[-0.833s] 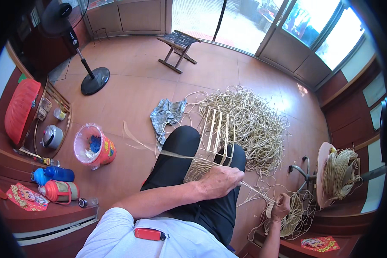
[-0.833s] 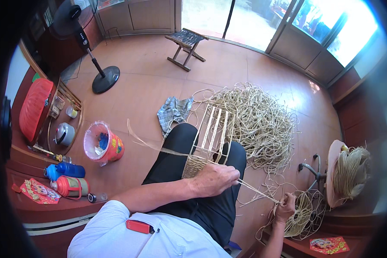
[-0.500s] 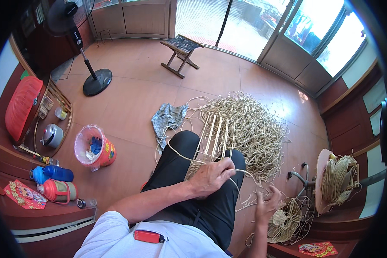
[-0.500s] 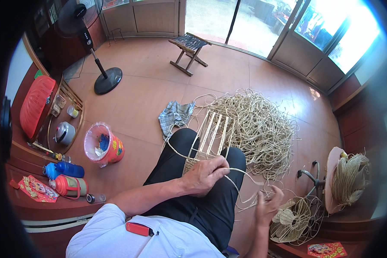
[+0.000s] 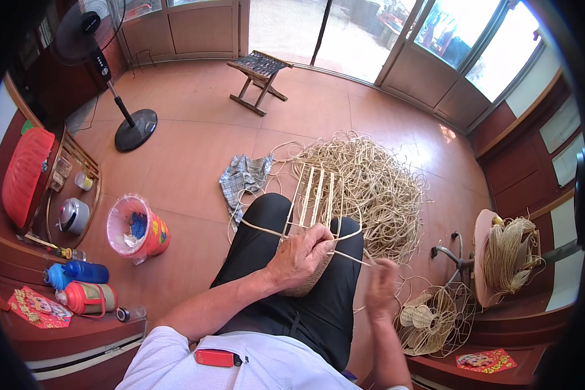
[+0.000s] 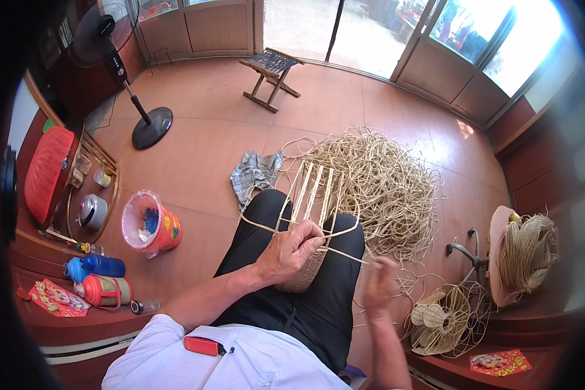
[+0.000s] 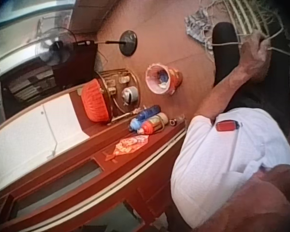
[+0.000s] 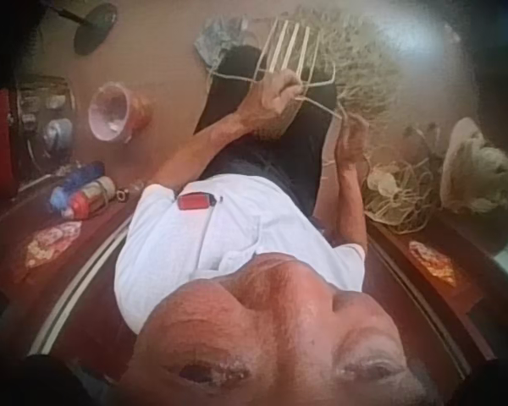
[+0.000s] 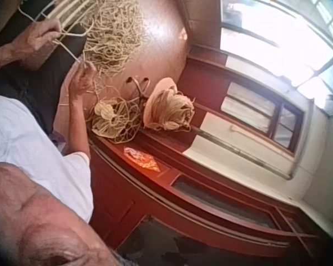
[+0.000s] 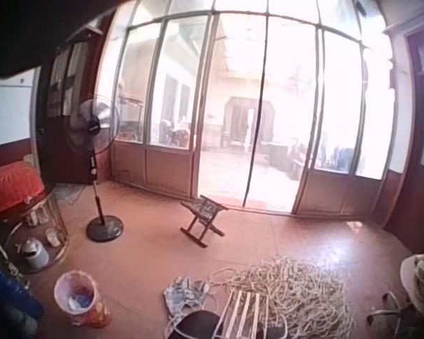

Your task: Weaving thin straw or bamboo strips into a handcrafted basket structure.

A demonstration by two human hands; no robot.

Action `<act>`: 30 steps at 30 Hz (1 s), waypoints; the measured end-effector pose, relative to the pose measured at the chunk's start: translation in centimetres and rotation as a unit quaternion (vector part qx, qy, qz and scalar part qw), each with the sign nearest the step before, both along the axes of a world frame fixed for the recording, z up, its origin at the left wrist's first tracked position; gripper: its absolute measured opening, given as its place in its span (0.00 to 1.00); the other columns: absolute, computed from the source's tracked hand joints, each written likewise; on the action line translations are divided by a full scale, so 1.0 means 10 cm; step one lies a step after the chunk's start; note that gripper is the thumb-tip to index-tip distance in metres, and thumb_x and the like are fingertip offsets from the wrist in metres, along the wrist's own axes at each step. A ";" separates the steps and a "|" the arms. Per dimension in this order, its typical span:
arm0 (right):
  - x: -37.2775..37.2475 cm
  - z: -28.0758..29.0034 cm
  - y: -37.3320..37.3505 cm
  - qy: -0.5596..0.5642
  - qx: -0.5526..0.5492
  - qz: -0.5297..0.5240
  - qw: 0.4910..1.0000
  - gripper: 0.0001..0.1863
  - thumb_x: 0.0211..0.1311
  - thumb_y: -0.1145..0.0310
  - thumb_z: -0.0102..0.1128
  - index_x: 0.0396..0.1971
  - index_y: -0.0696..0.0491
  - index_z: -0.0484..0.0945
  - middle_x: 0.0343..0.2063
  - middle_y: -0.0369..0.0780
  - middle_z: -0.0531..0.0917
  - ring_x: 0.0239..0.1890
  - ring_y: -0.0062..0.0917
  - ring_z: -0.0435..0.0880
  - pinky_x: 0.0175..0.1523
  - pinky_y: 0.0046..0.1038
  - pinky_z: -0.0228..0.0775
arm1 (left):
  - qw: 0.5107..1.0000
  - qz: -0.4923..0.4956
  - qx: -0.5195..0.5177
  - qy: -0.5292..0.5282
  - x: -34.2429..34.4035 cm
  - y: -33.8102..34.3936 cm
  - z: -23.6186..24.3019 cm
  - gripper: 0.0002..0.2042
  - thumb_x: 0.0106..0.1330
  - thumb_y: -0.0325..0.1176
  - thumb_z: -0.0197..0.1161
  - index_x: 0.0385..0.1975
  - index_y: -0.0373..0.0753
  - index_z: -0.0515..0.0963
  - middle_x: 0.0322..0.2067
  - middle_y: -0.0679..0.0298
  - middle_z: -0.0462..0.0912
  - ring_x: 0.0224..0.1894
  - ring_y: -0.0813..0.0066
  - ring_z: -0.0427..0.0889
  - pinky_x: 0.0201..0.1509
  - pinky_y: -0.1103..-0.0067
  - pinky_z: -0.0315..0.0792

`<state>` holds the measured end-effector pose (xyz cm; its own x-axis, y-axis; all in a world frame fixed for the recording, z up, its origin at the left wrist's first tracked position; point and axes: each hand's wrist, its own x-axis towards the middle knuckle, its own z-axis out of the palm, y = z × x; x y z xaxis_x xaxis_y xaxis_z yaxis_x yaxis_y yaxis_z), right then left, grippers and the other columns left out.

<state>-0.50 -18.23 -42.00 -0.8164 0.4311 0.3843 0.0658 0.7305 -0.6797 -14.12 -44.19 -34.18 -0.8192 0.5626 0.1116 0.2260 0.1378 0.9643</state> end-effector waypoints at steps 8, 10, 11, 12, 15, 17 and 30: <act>2.40 0.11 3.12 -0.393 0.137 -0.449 0.791 0.16 0.76 0.58 0.64 0.57 0.47 0.83 0.49 0.51 0.90 0.49 0.49 0.89 0.55 0.48 0.78 | 0.999 -0.032 -0.009 0.020 0.08 -0.02 -0.07 0.10 0.81 0.36 0.61 0.48 0.35 0.79 0.34 0.54 0.86 0.38 0.59 0.88 0.46 0.67 0.79; 2.32 0.15 3.07 -0.368 0.139 -0.438 0.808 0.21 0.75 0.54 0.66 0.60 0.47 0.83 0.51 0.51 0.90 0.52 0.51 0.89 0.58 0.48 0.78 | 0.995 0.003 -0.058 0.080 0.11 0.06 -0.18 0.10 0.80 0.37 0.61 0.48 0.36 0.80 0.35 0.53 0.86 0.39 0.58 0.89 0.46 0.66 0.80; 2.21 0.10 3.04 -0.259 0.138 -0.388 0.874 0.23 0.76 0.54 0.65 0.61 0.54 0.82 0.55 0.49 0.90 0.59 0.47 0.89 0.62 0.46 0.78 | 0.997 0.007 -0.011 0.076 0.05 0.07 -0.16 0.10 0.80 0.37 0.62 0.48 0.36 0.80 0.36 0.52 0.86 0.40 0.55 0.89 0.47 0.66 0.80; 1.87 0.05 2.83 -0.133 0.166 -0.278 0.937 0.22 0.79 0.61 0.64 0.64 0.57 0.80 0.56 0.47 0.90 0.61 0.39 0.88 0.66 0.40 0.77 | 0.999 0.018 0.019 0.043 0.02 0.08 -0.13 0.09 0.81 0.36 0.61 0.47 0.37 0.79 0.33 0.60 0.84 0.36 0.66 0.86 0.42 0.72 0.79; 0.61 0.40 1.26 0.009 0.034 -0.093 0.995 0.16 0.76 0.77 0.62 0.60 0.59 0.84 0.53 0.41 0.89 0.54 0.27 0.87 0.60 0.31 0.79 | 0.978 -0.002 0.133 -0.159 -0.11 0.05 -0.12 0.06 0.84 0.33 0.60 0.45 0.39 0.79 0.28 0.77 0.74 0.29 0.91 0.70 0.32 0.86 0.67; 0.29 0.71 0.22 -0.081 0.034 -0.046 0.995 0.15 0.74 0.78 0.65 0.58 0.57 0.84 0.50 0.42 0.90 0.39 0.22 0.85 0.44 0.30 0.78 | 0.974 0.016 0.147 -0.169 -0.16 0.01 -0.08 0.07 0.85 0.35 0.60 0.48 0.38 0.77 0.27 0.75 0.73 0.25 0.91 0.68 0.26 0.88 0.63; -0.27 0.48 -0.97 -0.015 -0.104 0.066 0.992 0.16 0.76 0.75 0.66 0.60 0.51 0.79 0.34 0.42 0.85 0.26 0.28 0.83 0.34 0.34 0.76 | 0.964 0.023 0.166 -0.206 -0.11 -0.08 -0.10 0.09 0.86 0.37 0.61 0.50 0.38 0.76 0.25 0.76 0.71 0.22 0.92 0.66 0.22 0.89 0.63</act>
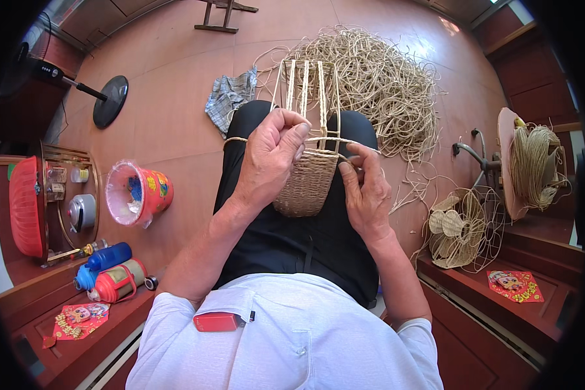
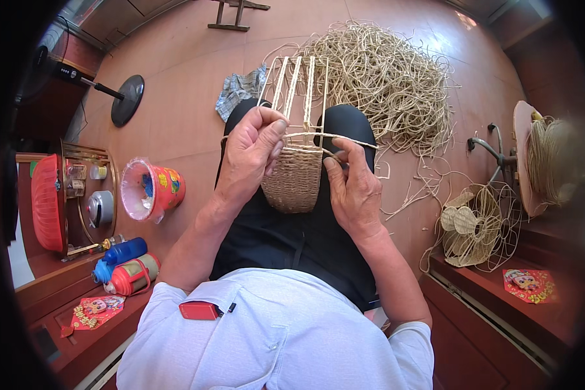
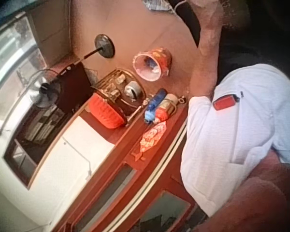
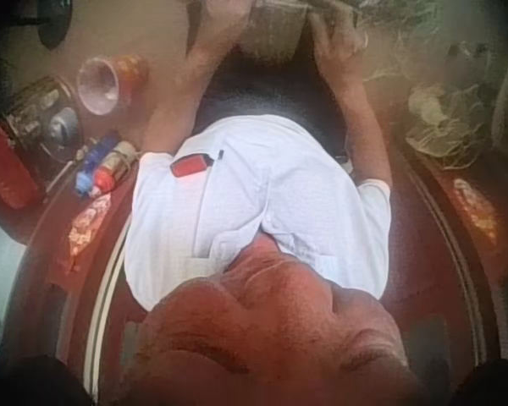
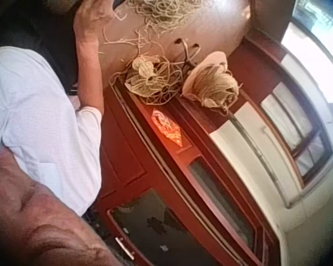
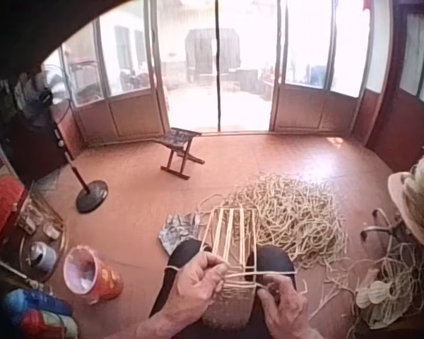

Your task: Weaving thin straw or bamboo strips into a handcrafted basket structure.

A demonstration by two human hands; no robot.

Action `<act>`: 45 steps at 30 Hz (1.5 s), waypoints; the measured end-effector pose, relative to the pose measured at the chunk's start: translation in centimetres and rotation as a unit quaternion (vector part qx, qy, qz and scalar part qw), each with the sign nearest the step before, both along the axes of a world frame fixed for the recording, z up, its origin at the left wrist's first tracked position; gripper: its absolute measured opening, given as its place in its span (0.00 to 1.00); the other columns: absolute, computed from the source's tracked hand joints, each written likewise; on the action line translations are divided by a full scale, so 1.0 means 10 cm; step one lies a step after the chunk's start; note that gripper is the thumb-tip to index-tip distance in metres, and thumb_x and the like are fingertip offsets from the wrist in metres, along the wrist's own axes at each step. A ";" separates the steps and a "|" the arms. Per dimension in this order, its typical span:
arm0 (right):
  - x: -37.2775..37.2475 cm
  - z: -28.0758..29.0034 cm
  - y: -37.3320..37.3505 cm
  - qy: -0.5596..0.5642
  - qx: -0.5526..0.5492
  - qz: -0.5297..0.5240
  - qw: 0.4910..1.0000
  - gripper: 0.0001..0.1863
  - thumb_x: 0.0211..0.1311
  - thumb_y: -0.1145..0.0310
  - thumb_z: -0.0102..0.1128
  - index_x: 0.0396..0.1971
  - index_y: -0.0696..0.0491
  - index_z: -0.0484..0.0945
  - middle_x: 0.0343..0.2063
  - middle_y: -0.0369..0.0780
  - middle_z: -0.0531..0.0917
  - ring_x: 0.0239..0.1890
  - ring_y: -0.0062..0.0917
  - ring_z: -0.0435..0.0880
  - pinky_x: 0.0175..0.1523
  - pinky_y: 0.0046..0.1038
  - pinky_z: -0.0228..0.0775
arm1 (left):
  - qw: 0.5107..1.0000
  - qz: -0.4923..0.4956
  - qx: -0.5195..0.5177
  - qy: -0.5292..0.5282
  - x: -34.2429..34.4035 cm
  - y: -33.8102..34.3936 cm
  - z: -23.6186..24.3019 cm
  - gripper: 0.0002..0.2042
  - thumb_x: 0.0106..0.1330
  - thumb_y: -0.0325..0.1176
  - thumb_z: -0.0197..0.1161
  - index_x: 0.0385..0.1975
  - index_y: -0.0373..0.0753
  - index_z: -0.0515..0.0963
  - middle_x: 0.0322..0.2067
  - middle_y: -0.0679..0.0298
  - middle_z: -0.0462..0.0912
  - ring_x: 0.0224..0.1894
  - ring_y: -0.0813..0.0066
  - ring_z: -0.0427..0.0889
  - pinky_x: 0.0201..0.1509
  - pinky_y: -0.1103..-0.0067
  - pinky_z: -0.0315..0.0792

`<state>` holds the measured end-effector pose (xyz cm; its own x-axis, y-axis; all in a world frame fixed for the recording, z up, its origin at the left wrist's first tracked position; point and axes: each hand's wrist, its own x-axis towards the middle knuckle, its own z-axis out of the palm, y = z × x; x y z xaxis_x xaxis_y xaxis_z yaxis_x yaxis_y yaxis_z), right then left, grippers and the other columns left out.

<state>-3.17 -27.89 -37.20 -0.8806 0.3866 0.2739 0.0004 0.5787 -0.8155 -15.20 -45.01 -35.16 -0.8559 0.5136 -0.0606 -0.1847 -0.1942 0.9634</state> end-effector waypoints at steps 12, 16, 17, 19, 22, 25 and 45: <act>1.70 -0.73 3.34 -0.393 0.315 -0.385 0.773 0.14 0.71 0.62 0.62 0.54 0.44 0.86 0.41 0.48 0.92 0.45 0.48 0.91 0.53 0.48 0.80 | 1.000 0.017 0.008 -0.001 -0.03 0.01 0.03 0.09 0.85 0.37 0.61 0.49 0.38 0.76 0.25 0.75 0.74 0.21 0.92 0.67 0.22 0.89 0.63; 1.34 -0.68 2.70 -0.230 0.336 -0.276 0.870 0.18 0.72 0.69 0.65 0.60 0.45 0.87 0.49 0.46 0.90 0.51 0.45 0.90 0.58 0.42 0.81 | 1.000 0.026 -0.001 -0.007 -0.04 -0.01 -0.01 0.08 0.85 0.36 0.61 0.50 0.37 0.77 0.26 0.73 0.75 0.20 0.91 0.68 0.21 0.89 0.65; 0.96 -0.48 2.16 -0.144 0.283 -0.210 0.925 0.18 0.72 0.73 0.66 0.59 0.47 0.87 0.49 0.45 0.90 0.50 0.43 0.90 0.57 0.40 0.82 | 0.999 0.032 -0.010 -0.007 -0.05 -0.06 -0.02 0.08 0.85 0.36 0.61 0.50 0.37 0.77 0.26 0.73 0.75 0.20 0.91 0.68 0.21 0.89 0.65; 0.54 -0.13 1.19 -0.013 0.237 -0.096 0.967 0.19 0.70 0.79 0.67 0.58 0.49 0.88 0.48 0.44 0.89 0.48 0.39 0.90 0.54 0.36 0.83 | 0.999 0.036 -0.019 -0.029 -0.06 -0.09 0.02 0.08 0.85 0.35 0.61 0.50 0.37 0.77 0.26 0.72 0.77 0.19 0.90 0.69 0.21 0.88 0.66; 0.27 0.13 0.34 0.063 0.243 0.033 0.967 0.22 0.66 0.80 0.72 0.59 0.49 0.89 0.47 0.42 0.89 0.45 0.35 0.89 0.50 0.36 0.83 | 0.998 0.057 -0.010 -0.025 -0.10 -0.08 0.05 0.07 0.84 0.33 0.61 0.49 0.35 0.78 0.25 0.71 0.78 0.18 0.91 0.69 0.20 0.87 0.65; 0.09 0.03 0.11 0.097 0.243 0.092 0.961 0.27 0.63 0.81 0.73 0.63 0.53 0.86 0.48 0.42 0.87 0.43 0.35 0.88 0.50 0.35 0.82 | 0.998 0.059 -0.012 -0.023 -0.12 -0.06 0.05 0.08 0.84 0.33 0.61 0.49 0.34 0.78 0.25 0.71 0.78 0.18 0.90 0.70 0.20 0.87 0.66; -0.35 -0.07 -0.03 -0.006 -0.228 0.040 0.973 0.25 0.72 0.75 0.72 0.65 0.61 0.75 0.50 0.42 0.88 0.45 0.18 0.88 0.51 0.22 0.83 | 0.998 0.045 -0.050 0.009 -0.23 -0.01 0.13 0.09 0.84 0.34 0.61 0.51 0.35 0.77 0.27 0.70 0.79 0.19 0.90 0.71 0.22 0.87 0.69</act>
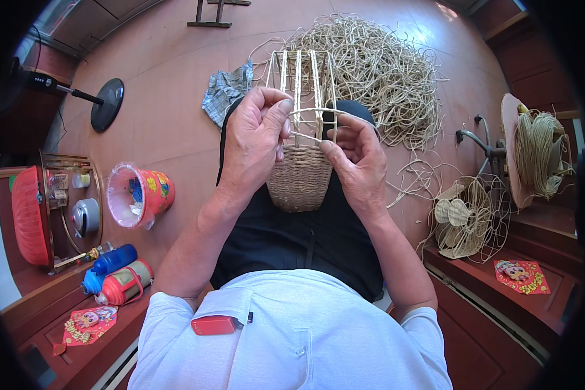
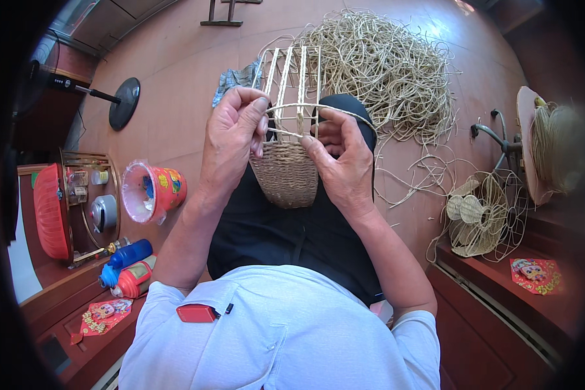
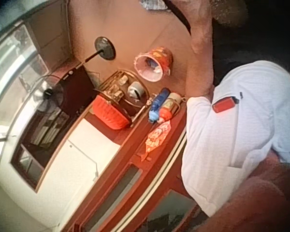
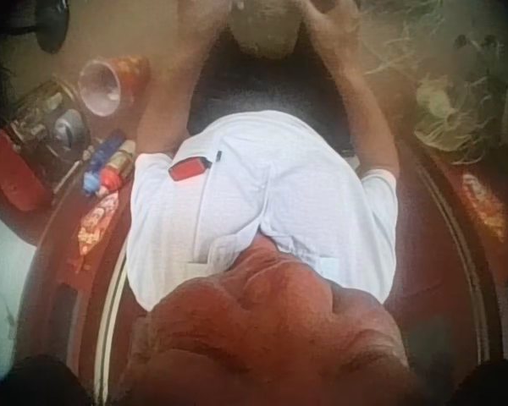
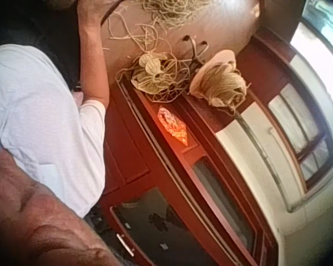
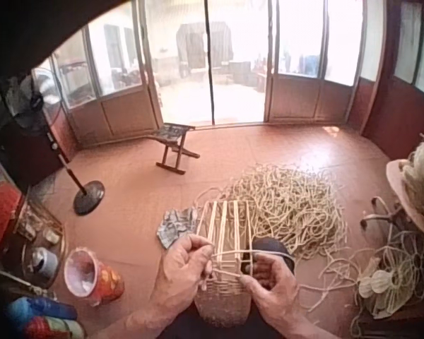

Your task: Weaving thin straw or bamboo strips into a handcrafted basket structure.

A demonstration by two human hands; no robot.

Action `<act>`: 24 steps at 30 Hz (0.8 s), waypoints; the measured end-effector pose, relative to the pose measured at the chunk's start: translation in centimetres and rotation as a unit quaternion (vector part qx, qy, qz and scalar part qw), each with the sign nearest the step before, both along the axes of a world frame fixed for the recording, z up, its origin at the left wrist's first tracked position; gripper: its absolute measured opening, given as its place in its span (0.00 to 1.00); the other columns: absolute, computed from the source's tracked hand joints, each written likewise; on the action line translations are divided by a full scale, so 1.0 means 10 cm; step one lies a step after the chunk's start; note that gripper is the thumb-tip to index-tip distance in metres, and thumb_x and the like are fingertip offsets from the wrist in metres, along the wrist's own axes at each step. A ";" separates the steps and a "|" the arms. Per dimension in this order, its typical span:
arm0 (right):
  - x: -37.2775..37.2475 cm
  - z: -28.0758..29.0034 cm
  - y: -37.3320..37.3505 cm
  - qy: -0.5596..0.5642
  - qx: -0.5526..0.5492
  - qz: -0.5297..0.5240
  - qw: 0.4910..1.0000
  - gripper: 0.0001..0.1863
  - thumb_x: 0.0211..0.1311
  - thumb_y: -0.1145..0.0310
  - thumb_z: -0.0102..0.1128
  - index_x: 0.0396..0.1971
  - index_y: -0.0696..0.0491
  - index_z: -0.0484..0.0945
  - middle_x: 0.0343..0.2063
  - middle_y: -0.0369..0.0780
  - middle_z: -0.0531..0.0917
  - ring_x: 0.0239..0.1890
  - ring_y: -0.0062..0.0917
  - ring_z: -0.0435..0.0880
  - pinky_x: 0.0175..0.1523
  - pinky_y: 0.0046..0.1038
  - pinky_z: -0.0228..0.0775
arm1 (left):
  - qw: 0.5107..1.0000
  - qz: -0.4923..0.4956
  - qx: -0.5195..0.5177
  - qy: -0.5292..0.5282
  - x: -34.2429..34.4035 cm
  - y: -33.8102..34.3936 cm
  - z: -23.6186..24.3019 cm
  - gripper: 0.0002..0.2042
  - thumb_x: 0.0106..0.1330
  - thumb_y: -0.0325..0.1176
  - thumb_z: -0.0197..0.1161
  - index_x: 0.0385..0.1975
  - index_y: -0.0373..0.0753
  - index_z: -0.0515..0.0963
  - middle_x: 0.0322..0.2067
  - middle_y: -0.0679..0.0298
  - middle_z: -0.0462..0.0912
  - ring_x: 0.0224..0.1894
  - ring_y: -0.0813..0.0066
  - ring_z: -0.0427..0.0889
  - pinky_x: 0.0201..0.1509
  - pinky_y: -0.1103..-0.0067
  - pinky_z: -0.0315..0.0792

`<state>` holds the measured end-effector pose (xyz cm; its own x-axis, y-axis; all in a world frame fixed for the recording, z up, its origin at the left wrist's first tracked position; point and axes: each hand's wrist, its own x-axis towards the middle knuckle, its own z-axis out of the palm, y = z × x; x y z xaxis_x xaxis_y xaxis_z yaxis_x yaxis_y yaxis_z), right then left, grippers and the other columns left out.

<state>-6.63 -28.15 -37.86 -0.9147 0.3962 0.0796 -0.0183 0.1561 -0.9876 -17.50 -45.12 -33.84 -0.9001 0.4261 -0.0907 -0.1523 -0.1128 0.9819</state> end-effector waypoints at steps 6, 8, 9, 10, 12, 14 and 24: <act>-0.05 0.00 -0.01 0.007 -0.084 -0.002 0.996 0.30 0.73 0.76 0.70 0.69 0.60 0.68 0.47 0.42 0.88 0.44 0.17 0.89 0.51 0.21 0.82 | 0.999 -0.021 -0.005 0.044 -0.11 0.30 0.25 0.10 0.84 0.34 0.61 0.53 0.34 0.78 0.30 0.69 0.81 0.24 0.89 0.76 0.26 0.88 0.73; -0.08 0.00 -0.04 -0.001 -0.097 -0.001 0.995 0.29 0.72 0.78 0.68 0.70 0.59 0.67 0.46 0.41 0.88 0.42 0.16 0.88 0.50 0.22 0.82 | 0.992 -0.073 -0.017 0.102 -0.11 0.41 0.27 0.09 0.84 0.33 0.61 0.51 0.34 0.80 0.32 0.68 0.83 0.27 0.89 0.79 0.29 0.87 0.75; -0.09 0.00 -0.06 0.000 -0.097 0.000 0.995 0.29 0.72 0.78 0.68 0.70 0.59 0.67 0.46 0.41 0.88 0.42 0.16 0.88 0.50 0.22 0.82 | 0.992 -0.072 -0.017 0.104 -0.09 0.43 0.27 0.09 0.84 0.33 0.61 0.51 0.34 0.80 0.32 0.68 0.83 0.27 0.89 0.79 0.29 0.87 0.75; -0.10 0.00 -0.07 0.008 -0.082 -0.004 0.997 0.30 0.72 0.79 0.67 0.70 0.58 0.67 0.45 0.40 0.87 0.41 0.16 0.88 0.49 0.22 0.82 | 0.988 -0.098 -0.029 0.113 -0.06 0.46 0.25 0.09 0.84 0.33 0.61 0.51 0.34 0.81 0.32 0.68 0.83 0.28 0.88 0.79 0.30 0.87 0.75; -0.11 0.01 -0.06 0.017 -0.068 -0.009 0.997 0.30 0.71 0.81 0.66 0.70 0.58 0.67 0.44 0.40 0.87 0.40 0.15 0.87 0.49 0.22 0.82 | 0.979 -0.149 -0.053 0.129 0.00 0.48 0.23 0.09 0.84 0.32 0.60 0.50 0.34 0.82 0.31 0.70 0.83 0.30 0.88 0.79 0.33 0.86 0.75; -0.13 0.04 -0.04 -0.008 -0.024 0.006 1.000 0.32 0.70 0.82 0.65 0.72 0.56 0.66 0.41 0.38 0.85 0.39 0.14 0.85 0.47 0.21 0.81 | 0.970 -0.169 -0.083 0.156 0.00 0.42 0.25 0.10 0.85 0.32 0.59 0.51 0.33 0.83 0.32 0.70 0.83 0.30 0.88 0.78 0.35 0.86 0.76; -0.10 0.04 0.20 -0.018 -0.222 0.084 0.971 0.38 0.74 0.76 0.69 0.78 0.64 0.60 0.38 0.31 0.79 0.40 0.11 0.80 0.47 0.18 0.78 | 0.998 -0.002 0.042 0.040 0.07 0.09 0.06 0.13 0.86 0.38 0.60 0.55 0.33 0.81 0.36 0.66 0.86 0.28 0.88 0.79 0.34 0.86 0.76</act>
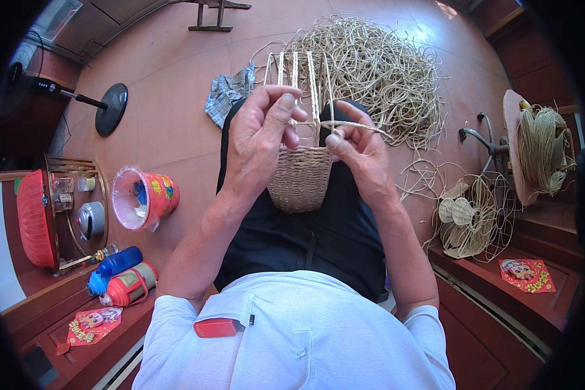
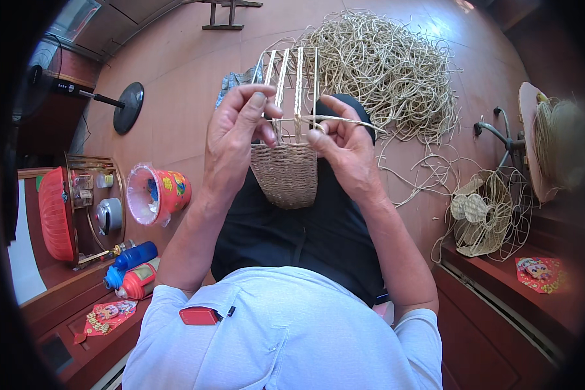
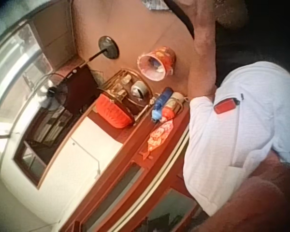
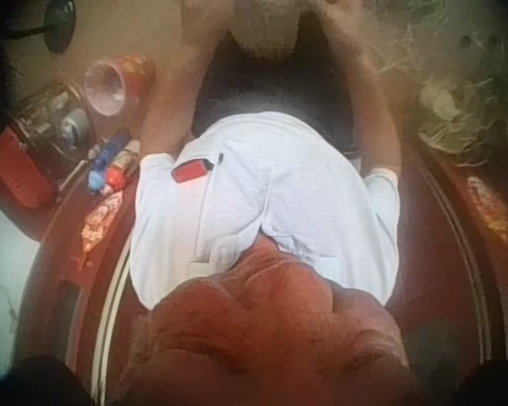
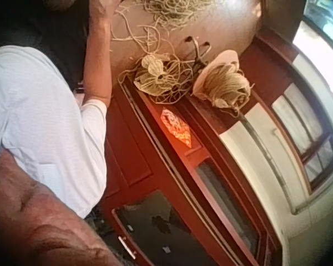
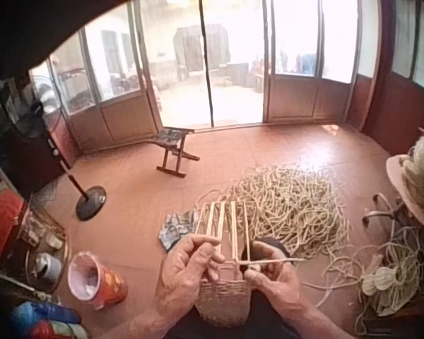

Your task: Weaving thin straw or bamboo strips into a handcrafted basket structure.

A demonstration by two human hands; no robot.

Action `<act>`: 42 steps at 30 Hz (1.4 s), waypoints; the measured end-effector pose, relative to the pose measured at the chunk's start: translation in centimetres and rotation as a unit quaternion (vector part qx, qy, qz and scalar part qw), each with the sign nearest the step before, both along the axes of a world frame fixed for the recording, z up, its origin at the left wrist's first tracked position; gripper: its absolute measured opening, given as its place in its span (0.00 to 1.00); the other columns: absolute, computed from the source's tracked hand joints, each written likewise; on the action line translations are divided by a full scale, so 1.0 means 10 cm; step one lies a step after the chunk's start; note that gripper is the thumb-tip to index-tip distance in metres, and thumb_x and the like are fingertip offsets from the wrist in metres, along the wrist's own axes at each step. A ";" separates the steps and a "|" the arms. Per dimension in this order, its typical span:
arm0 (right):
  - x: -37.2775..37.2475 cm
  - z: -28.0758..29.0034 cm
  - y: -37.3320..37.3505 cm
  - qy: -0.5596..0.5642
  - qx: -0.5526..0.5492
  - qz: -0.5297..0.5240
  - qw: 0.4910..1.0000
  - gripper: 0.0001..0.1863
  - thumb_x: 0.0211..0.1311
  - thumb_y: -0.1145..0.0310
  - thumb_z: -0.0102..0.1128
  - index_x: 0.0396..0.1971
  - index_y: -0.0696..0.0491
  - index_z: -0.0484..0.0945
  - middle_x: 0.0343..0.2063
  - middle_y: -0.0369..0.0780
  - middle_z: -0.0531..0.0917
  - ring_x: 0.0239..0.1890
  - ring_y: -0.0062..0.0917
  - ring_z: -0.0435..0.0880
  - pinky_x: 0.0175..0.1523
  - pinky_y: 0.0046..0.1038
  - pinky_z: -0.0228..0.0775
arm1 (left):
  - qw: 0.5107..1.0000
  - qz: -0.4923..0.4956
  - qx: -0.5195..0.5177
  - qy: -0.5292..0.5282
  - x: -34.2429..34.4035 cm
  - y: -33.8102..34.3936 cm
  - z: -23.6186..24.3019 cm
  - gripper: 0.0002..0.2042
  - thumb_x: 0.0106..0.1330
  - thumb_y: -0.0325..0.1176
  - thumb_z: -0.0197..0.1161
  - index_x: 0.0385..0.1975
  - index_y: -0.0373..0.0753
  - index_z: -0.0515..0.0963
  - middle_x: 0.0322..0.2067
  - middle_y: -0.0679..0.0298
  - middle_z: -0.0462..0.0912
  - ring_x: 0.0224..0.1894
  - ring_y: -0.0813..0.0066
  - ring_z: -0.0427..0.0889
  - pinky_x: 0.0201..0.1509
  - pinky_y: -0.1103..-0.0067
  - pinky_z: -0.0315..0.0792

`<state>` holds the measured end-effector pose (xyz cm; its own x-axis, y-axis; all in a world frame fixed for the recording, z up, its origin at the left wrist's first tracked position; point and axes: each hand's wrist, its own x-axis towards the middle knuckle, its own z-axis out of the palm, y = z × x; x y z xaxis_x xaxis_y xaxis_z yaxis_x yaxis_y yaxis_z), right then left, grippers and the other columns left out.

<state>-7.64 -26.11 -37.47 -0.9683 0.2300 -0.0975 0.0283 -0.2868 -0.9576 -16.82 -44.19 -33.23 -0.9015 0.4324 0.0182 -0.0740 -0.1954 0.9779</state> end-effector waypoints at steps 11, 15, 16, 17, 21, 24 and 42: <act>0.48 0.18 0.41 0.010 -0.195 -0.090 0.977 0.20 0.83 0.70 0.60 0.68 0.56 0.71 0.37 0.35 0.81 0.42 0.19 0.87 0.40 0.19 0.82 | 0.881 -0.084 -0.230 0.405 0.48 0.27 -0.22 0.16 0.75 0.25 0.67 0.60 0.39 0.81 0.47 0.55 0.89 0.44 0.63 0.91 0.48 0.71 0.83; 0.89 0.19 1.16 -0.022 -0.238 -0.194 0.952 0.15 0.83 0.70 0.59 0.64 0.53 0.74 0.30 0.29 0.73 0.30 0.14 0.75 0.29 0.14 0.67 | 0.888 -0.036 -0.205 0.409 0.56 0.33 -0.12 0.22 0.71 0.19 0.68 0.64 0.41 0.79 0.52 0.54 0.87 0.39 0.66 0.90 0.42 0.72 0.83; 1.04 0.11 1.48 -0.026 -0.238 -0.217 0.946 0.13 0.83 0.70 0.59 0.61 0.53 0.75 0.30 0.28 0.73 0.29 0.13 0.74 0.28 0.15 0.64 | 0.908 0.015 -0.175 0.381 0.56 0.33 -0.05 0.23 0.70 0.18 0.68 0.64 0.40 0.79 0.51 0.54 0.87 0.36 0.68 0.88 0.40 0.73 0.82; 1.21 0.08 1.78 -0.036 -0.231 -0.231 0.944 0.11 0.83 0.70 0.58 0.59 0.52 0.76 0.28 0.28 0.72 0.29 0.13 0.73 0.27 0.15 0.63 | 0.911 0.066 -0.150 0.379 0.53 0.30 -0.03 0.23 0.68 0.17 0.69 0.63 0.40 0.79 0.51 0.55 0.86 0.32 0.72 0.85 0.36 0.76 0.81; 1.81 0.18 2.72 -0.031 -0.209 -0.282 0.936 0.04 0.85 0.71 0.56 0.52 0.52 0.76 0.25 0.27 0.67 0.25 0.11 0.68 0.24 0.16 0.60 | 0.864 -0.032 -0.182 0.469 0.34 0.10 -0.22 0.22 0.69 0.19 0.68 0.62 0.39 0.79 0.57 0.55 0.85 0.41 0.62 0.90 0.45 0.70 0.84; 2.41 0.23 3.61 -0.018 -0.191 -0.275 0.942 0.05 0.86 0.69 0.55 0.43 0.50 0.76 0.21 0.25 0.63 0.19 0.09 0.60 0.18 0.16 0.52 | 0.834 -0.054 -0.236 0.495 0.49 0.29 -0.26 0.19 0.70 0.24 0.68 0.61 0.38 0.79 0.54 0.55 0.85 0.46 0.57 0.89 0.49 0.67 0.85; 5.52 -0.27 5.51 -0.098 -0.050 -0.730 0.675 0.20 0.77 0.50 0.69 0.31 0.44 0.72 0.13 0.28 0.68 0.09 0.15 0.61 0.12 0.17 0.56 | 0.954 -0.096 -0.183 0.217 0.08 -0.33 -0.07 0.07 0.80 0.32 0.65 0.44 0.34 0.83 0.31 0.57 0.84 0.34 0.68 0.85 0.42 0.72 0.78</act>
